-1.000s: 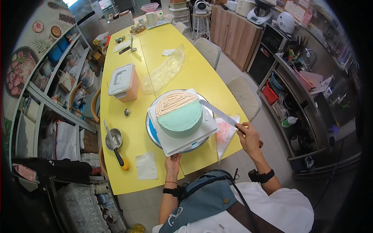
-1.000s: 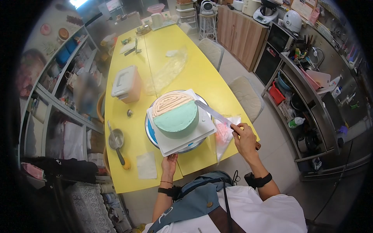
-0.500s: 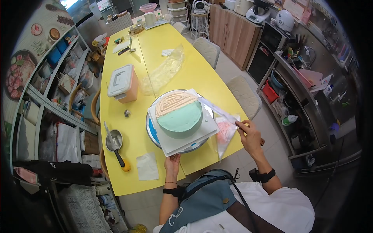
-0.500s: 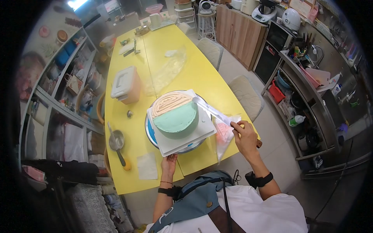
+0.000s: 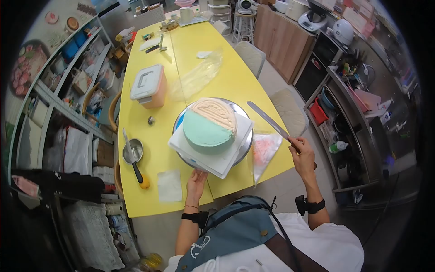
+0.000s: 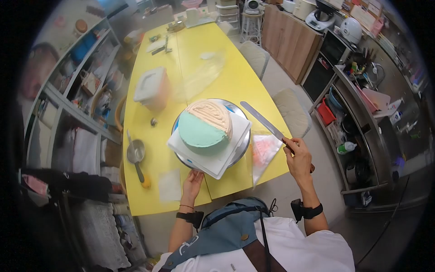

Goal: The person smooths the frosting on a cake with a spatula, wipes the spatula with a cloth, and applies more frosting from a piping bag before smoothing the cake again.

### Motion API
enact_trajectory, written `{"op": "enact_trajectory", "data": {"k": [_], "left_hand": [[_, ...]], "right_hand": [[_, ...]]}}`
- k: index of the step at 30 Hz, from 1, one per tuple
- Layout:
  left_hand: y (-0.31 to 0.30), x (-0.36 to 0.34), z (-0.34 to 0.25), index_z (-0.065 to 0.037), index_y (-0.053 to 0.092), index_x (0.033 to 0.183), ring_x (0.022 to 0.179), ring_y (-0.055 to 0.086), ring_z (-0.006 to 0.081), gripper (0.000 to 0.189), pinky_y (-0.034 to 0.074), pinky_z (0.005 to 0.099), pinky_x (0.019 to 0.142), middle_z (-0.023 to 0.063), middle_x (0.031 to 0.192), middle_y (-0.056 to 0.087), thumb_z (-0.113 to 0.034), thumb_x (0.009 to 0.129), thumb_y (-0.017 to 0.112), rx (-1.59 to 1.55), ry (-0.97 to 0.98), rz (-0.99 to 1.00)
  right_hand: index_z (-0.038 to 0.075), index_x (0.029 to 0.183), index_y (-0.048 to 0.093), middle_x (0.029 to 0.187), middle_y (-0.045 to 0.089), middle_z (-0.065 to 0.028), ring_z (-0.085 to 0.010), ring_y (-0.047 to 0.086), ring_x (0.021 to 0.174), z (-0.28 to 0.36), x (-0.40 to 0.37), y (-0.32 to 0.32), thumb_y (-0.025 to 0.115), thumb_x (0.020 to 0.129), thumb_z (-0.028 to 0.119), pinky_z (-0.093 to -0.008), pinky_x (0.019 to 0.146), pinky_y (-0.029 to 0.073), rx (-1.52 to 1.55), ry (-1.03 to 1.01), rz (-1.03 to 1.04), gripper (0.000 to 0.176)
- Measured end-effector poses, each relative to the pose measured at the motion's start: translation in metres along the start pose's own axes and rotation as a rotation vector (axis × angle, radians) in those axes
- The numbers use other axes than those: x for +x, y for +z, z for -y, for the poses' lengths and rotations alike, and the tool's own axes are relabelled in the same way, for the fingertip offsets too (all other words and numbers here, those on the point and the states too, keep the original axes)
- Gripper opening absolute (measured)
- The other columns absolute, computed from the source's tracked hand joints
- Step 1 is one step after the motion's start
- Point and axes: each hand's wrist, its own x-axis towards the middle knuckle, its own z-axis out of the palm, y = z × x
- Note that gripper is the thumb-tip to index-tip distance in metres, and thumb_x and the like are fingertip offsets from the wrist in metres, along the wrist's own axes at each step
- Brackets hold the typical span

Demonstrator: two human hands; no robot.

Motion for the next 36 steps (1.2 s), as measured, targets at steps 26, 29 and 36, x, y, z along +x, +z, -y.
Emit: {"op": "enact_trajectory", "data": {"k": [26, 29, 36], "left_hand": [[0.003, -0.014, 0.007, 0.001, 0.042, 0.121, 0.102, 0.053, 0.0229, 0.032, 0.044, 0.0355, 0.090, 0.0120, 0.115, 0.051, -0.015, 0.093, 0.042, 0.014, 0.129, 0.106], [0.001, -0.014, 0.009, 0.000, 0.041, 0.121, 0.107, 0.051, 0.0245, 0.032, 0.043, 0.0365, 0.090, 0.0124, 0.117, 0.050, -0.015, 0.093, 0.043, 0.007, 0.143, 0.066], [0.007, -0.108, -0.007, 0.000, 0.038, 0.127, 0.108, 0.052, 0.0222, 0.041, 0.042, 0.0343, 0.091, 0.0132, 0.120, 0.051, -0.020, 0.092, 0.045, 0.124, 0.192, 0.099]], "right_hand": [[0.000, 0.110, 0.057, 0.090, 0.056, -0.0115, -0.0159, 0.057, 0.072, 0.175, 0.062, 0.002, 0.058, 0.077, -0.003, -0.0246, 0.062, 0.047, 0.036, -0.686, 0.505, 0.034], [0.000, 0.106, 0.056, 0.083, 0.057, -0.0056, -0.0094, 0.053, 0.064, 0.162, 0.044, 0.022, 0.055, 0.080, -0.002, -0.0213, 0.052, 0.043, 0.249, -0.421, 0.634, 0.026], [0.002, 0.110, 0.041, 0.079, 0.057, -0.0086, -0.0107, 0.050, 0.054, 0.181, -0.043, 0.106, 0.054, 0.085, 0.007, -0.0226, 0.045, 0.041, 0.840, 0.036, 1.399, 0.029]]}}
